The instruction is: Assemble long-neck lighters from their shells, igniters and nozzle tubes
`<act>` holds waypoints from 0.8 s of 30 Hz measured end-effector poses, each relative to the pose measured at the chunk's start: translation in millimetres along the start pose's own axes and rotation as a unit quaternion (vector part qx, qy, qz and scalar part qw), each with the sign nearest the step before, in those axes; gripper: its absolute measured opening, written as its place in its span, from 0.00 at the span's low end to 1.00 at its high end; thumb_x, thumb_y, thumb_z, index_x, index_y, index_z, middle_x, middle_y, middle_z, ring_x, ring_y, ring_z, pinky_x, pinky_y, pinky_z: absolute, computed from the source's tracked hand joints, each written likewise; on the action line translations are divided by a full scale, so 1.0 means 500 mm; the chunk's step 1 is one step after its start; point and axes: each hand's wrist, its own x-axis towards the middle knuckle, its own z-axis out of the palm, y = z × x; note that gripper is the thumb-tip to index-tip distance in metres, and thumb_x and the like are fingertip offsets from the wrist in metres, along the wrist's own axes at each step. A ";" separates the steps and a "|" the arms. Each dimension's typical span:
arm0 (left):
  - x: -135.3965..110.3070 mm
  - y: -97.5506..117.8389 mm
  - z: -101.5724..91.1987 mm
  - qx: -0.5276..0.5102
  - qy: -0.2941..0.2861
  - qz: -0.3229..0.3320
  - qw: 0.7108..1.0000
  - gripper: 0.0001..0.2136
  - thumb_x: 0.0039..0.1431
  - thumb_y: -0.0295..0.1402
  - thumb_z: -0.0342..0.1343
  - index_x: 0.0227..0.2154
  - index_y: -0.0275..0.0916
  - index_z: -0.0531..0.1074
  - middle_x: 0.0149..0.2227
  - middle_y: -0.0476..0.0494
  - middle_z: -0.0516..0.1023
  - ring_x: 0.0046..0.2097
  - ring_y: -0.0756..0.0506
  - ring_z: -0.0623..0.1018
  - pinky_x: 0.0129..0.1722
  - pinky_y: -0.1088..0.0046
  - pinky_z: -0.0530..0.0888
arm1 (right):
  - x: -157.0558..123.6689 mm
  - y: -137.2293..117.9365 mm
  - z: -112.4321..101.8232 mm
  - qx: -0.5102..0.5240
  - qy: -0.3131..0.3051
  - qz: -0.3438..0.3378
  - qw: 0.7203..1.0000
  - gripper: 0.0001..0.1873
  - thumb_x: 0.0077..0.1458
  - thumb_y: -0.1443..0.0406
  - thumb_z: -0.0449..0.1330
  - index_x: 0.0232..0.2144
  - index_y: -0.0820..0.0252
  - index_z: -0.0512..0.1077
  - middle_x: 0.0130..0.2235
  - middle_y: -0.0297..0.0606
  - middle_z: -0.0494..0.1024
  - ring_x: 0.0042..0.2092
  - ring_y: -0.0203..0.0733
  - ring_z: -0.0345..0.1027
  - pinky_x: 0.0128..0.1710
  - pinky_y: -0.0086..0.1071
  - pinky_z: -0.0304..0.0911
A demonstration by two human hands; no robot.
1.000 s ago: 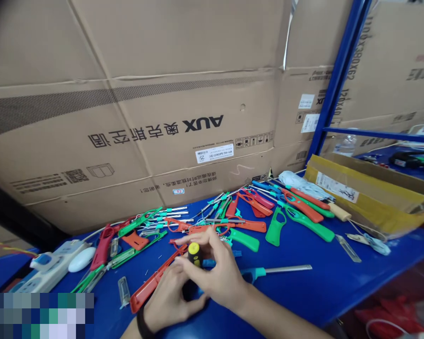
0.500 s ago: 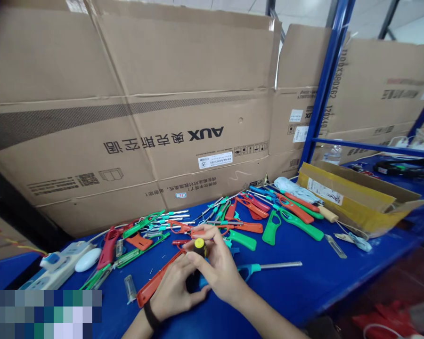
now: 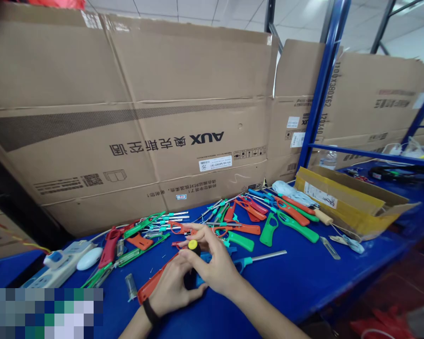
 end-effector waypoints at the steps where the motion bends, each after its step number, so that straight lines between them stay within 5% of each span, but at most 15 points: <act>1: 0.000 -0.001 0.001 0.000 -0.001 -0.002 1.000 0.16 0.43 0.32 0.62 0.39 0.40 0.73 0.45 0.41 0.78 0.46 0.38 0.76 0.47 0.61 0.73 | 0.000 0.002 0.000 -0.013 0.014 0.010 1.000 0.11 0.53 0.59 0.61 0.32 0.56 0.62 0.43 0.39 0.73 0.38 0.39 0.72 0.39 0.33 0.67; 4: 0.000 0.003 0.003 0.000 -0.007 -0.011 1.000 0.27 0.43 0.32 0.63 0.50 0.40 0.68 0.49 0.40 0.75 0.49 0.38 0.74 0.49 0.60 0.71 | 0.006 -0.002 -0.003 -0.109 0.033 0.017 0.993 0.20 0.44 0.57 0.68 0.24 0.56 0.58 0.25 0.30 0.72 0.27 0.36 0.68 0.28 0.28 0.64; 6: 0.000 0.011 0.004 0.004 -0.015 -0.019 1.000 0.29 0.43 0.32 0.62 0.52 0.41 0.66 0.48 0.41 0.75 0.48 0.38 0.74 0.48 0.61 0.72 | 0.013 -0.012 -0.008 -0.172 0.017 0.012 0.985 0.24 0.39 0.55 0.70 0.23 0.55 0.57 0.22 0.27 0.70 0.25 0.35 0.65 0.25 0.27 0.60; 11: -0.010 0.039 0.001 0.027 -0.041 -0.044 0.998 0.18 0.41 0.30 0.63 0.39 0.38 0.73 0.38 0.43 0.77 0.40 0.39 0.76 0.40 0.61 0.75 | 0.019 -0.040 -0.018 -0.294 0.013 -0.031 0.955 0.27 0.34 0.49 0.70 0.27 0.55 0.60 0.24 0.27 0.69 0.23 0.33 0.59 0.22 0.27 0.53; 16: -0.038 0.064 0.005 0.059 -0.041 -0.068 0.995 0.21 0.39 0.30 0.65 0.41 0.37 0.73 0.41 0.39 0.77 0.42 0.36 0.76 0.42 0.57 0.74 | -0.004 -0.041 -0.015 -0.347 0.045 -0.123 0.929 0.28 0.41 0.43 0.64 0.15 0.57 0.58 0.17 0.28 0.64 0.20 0.33 0.57 0.21 0.28 0.50; 21: -0.080 0.087 0.021 0.084 -0.027 -0.073 0.993 0.18 0.36 0.34 0.67 0.35 0.43 0.75 0.36 0.43 0.78 0.39 0.39 0.77 0.40 0.64 0.74 | -0.005 -0.064 -0.012 -0.396 0.069 -0.192 0.895 0.29 0.50 0.46 0.58 0.12 0.57 0.55 0.12 0.27 0.58 0.16 0.31 0.51 0.21 0.29 0.48; 24: -0.123 0.086 0.026 0.125 -0.049 -0.053 0.989 0.12 0.46 0.40 0.64 0.36 0.49 0.76 0.33 0.47 0.78 0.35 0.42 0.78 0.40 0.66 0.74 | 0.010 -0.097 -0.047 -0.365 0.139 -0.181 0.903 0.26 0.56 0.54 0.55 0.12 0.58 0.57 0.13 0.28 0.57 0.17 0.31 0.53 0.21 0.28 0.50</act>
